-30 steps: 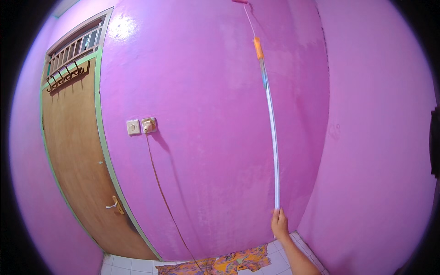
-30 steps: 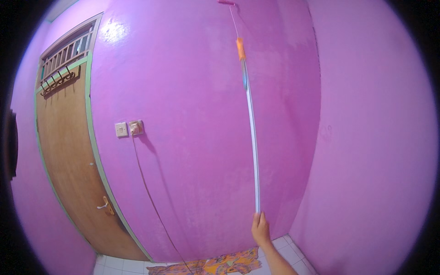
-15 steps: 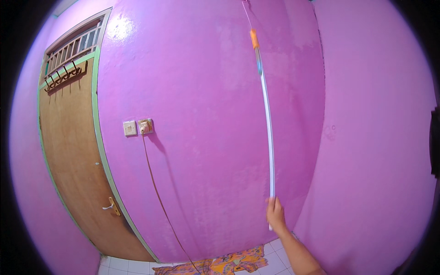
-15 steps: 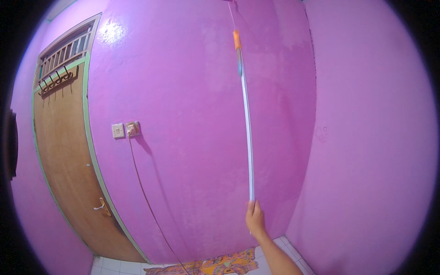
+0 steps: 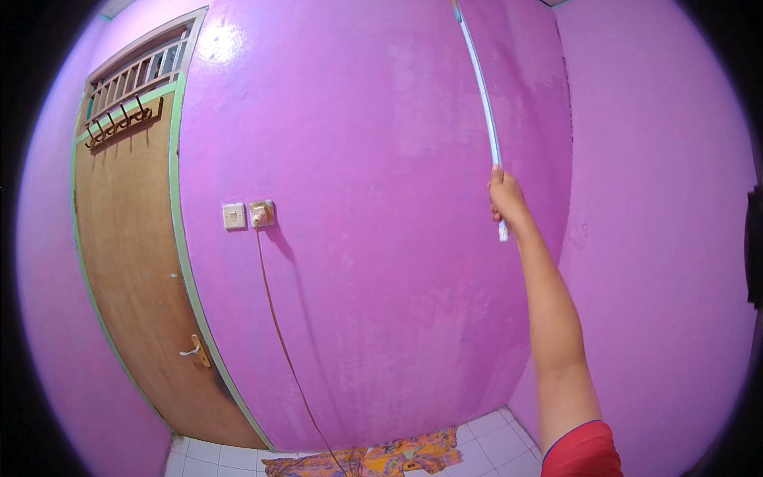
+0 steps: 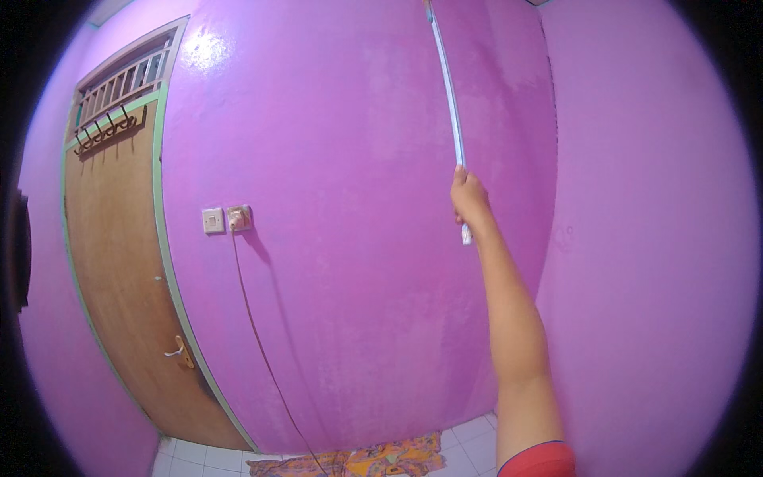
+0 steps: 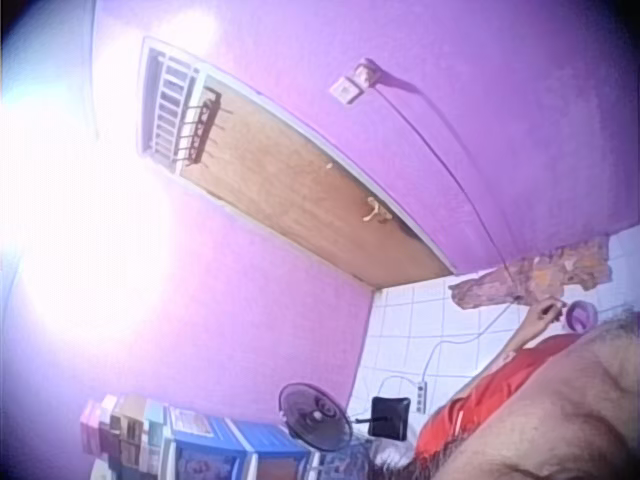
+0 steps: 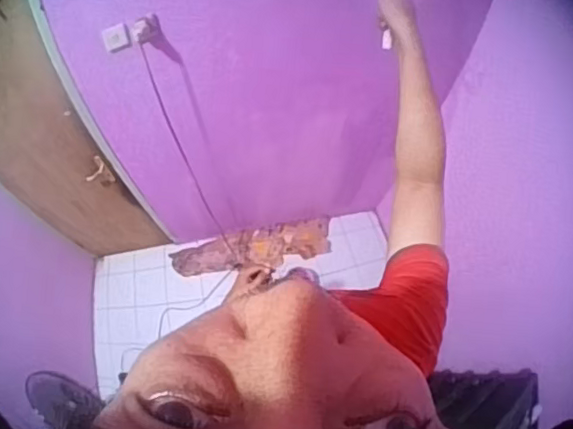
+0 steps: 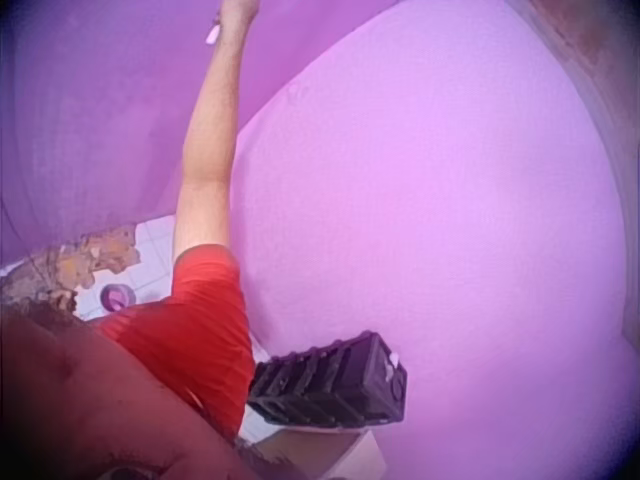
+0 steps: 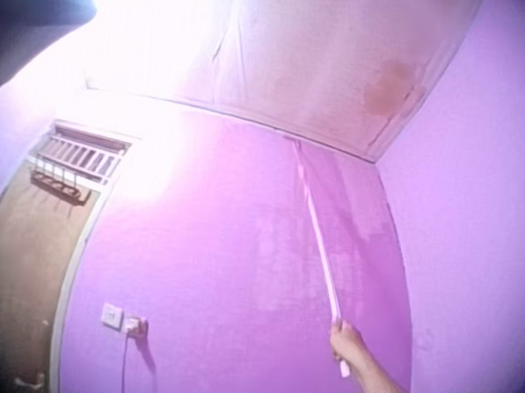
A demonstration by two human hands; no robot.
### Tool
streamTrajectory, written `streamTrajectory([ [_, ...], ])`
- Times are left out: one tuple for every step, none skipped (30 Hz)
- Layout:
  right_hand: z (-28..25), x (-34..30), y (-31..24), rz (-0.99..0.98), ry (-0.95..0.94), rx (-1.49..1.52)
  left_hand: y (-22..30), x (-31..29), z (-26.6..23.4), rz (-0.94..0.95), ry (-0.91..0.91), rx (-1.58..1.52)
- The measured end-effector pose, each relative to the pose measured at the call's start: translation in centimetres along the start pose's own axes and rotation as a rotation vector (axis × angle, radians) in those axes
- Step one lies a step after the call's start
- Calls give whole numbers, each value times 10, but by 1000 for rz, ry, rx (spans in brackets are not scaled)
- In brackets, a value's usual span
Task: The person paints the walls of a room pink using a roller attached to an extension pole. They repeatedly dip the roller into a bucket of paint and apply it to the wall surface in vertical strokes.
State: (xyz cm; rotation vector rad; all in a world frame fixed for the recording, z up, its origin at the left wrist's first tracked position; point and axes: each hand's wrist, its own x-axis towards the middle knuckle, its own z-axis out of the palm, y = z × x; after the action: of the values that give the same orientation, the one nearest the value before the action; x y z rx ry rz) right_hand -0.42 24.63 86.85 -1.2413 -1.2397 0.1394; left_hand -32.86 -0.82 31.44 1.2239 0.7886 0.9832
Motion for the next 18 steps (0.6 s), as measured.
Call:
streamTrajectory([
  [-4, 6, -7, 3, 9, 3, 3, -1, 3, -3, 21, -30],
  [-6, 9, -10, 3, 1, 23, 6, -2, 5, -7, 43, -61],
  [-7, 11, -12, 5, -1, 37, 8, -2, 6, -17, 42, -52],
  [-8, 12, -10, 5, 1, 51, 10, -1, 6, -27, 41, -43],
  [-8, 10, -5, -3, -1, 19, 12, -1, 7, -37, 38, -36],
  [-8, 3, 7, -11, 1, -13, 13, 1, 7, -49, 16, -31],
  [-7, -5, 20, -23, 1, -42, 14, 2, 7, -61, -5, -24],
  [-8, -15, 35, 4, -13, -77, 14, 3, 7, -73, -27, -16],
  [-9, -27, 52, 20, -34, -100, 13, 4, 7, -60, -30, -13],
  [-6, -41, 70, 5, -4, -136, 12, 5, 7, -47, -34, -11],
  [-2, -57, 90, 31, 15, -168, 10, 7, 8, -35, -37, -8],
  [0, -75, 111, 10, 16, -173, 8, 9, 8, -27, -46, 13],
  [2, -96, 132, 80, 8, -182, 5, 11, 8, -20, -56, 35],
  [5, -120, 153, 11, 25, -193, 2, 13, 8, -13, -66, 56],
  [7, -145, 173, 2, 34, -203, -1, 17, 8, -4, -91, 50],
  [9, -170, 192, 18, 17, -195, -4, 20, 8, 3, -115, 43],
  [9, -197, 210, 56, -7, -176, -8, 22, 7, 10, -139, 36],
  [11, -222, 227, 65, 5, -187, -12, 24, 7, -8, -138, 32],
])
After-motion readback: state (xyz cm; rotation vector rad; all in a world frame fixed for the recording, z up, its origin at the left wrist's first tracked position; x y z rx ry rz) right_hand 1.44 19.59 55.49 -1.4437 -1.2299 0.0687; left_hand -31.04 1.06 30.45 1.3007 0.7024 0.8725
